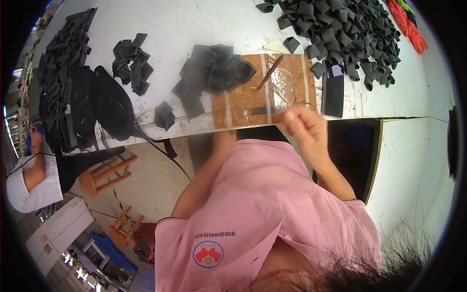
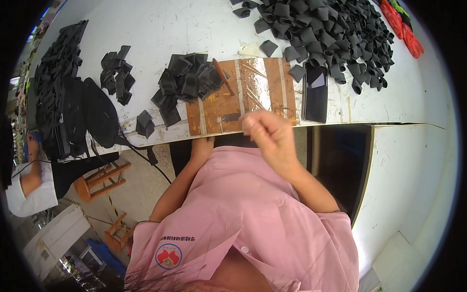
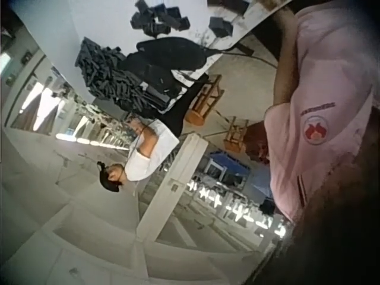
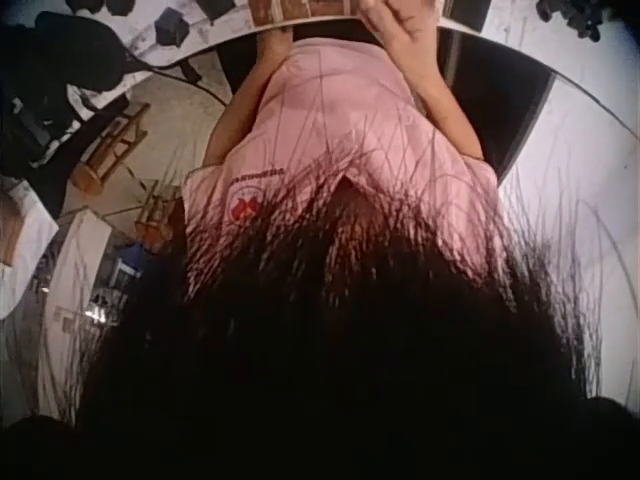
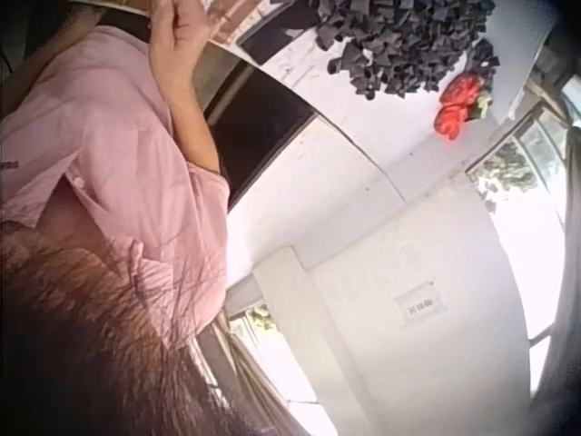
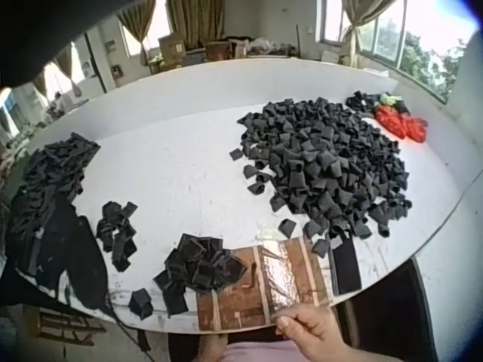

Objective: Assembling small black foam or rubber components at a manufacturing workbench.

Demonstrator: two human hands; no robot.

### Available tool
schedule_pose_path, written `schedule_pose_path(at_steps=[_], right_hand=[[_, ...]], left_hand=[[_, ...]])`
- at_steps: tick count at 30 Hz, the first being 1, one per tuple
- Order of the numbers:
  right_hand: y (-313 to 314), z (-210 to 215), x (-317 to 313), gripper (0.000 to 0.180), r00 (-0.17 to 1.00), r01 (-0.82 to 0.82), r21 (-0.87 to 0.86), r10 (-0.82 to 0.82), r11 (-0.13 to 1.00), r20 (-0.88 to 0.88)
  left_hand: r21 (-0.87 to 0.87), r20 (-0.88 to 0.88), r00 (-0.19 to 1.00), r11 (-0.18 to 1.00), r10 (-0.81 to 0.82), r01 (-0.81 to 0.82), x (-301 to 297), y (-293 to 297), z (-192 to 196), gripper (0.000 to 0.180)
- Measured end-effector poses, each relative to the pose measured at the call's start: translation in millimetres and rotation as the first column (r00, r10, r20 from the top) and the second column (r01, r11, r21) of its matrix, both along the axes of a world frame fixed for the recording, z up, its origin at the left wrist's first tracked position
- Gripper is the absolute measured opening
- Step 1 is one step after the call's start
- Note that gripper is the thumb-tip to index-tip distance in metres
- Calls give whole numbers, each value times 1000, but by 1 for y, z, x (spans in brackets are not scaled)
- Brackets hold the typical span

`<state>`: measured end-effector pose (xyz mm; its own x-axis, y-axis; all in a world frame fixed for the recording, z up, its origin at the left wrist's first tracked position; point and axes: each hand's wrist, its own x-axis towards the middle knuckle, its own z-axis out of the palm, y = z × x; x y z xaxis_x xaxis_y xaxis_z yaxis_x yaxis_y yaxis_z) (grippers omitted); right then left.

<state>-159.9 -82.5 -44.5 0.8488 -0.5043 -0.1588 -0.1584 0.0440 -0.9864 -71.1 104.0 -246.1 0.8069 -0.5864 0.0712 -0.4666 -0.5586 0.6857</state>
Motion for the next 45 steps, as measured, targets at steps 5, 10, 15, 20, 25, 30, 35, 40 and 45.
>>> schedule_pose_path(at_steps=[5, 10, 15, 20, 25, 30, 35, 40, 45], right_hand=[[9, -22, -11, 13, 988, -152, -179, 147, 972, -42], [23, -13, -9, 13, 942, -273, -108, 244, 956, -229], [47, -8, 8, 18, 975, 49, 540, -157, 840, 156], [15, -3, 5, 10, 981, -120, 550, 12, 826, 196], [-21, 18, 7, 17, 940, -333, -15, 333, 943, 72], [-35, 28, 16, 17, 864, -495, -336, 492, 801, -101], [-20, 25, 24, 14, 983, -177, -596, 175, 783, -61], [11, 27, 28, 15, 991, 125, -467, -89, 875, 98], [20, 10, 35, 11, 955, 296, -624, -209, 723, 211]], left_hand=[[325, -627, 779, 908, -1, 263, 11, 0, 57, 23], [-189, -722, 686, 979, -86, -75, -8, 7, 142, 12], [-469, -854, 203, 541, -479, -698, -9, -39, 187, 13], [-690, -689, 256, 507, -678, -517, -2, -43, 176, 22], [-647, -762, 260, 717, -593, -260, 39, -50, 201, 24], [-520, -774, 351, 846, -526, 121, 58, -62, 212, 9], [-493, -765, 440, 867, -471, 73, 57, -68, 207, 4], [-586, -646, 687, 793, -332, -168, 22, -77, 201, 6], [-568, -271, 943, 823, -190, 2, 18, -84, 190, 6]])
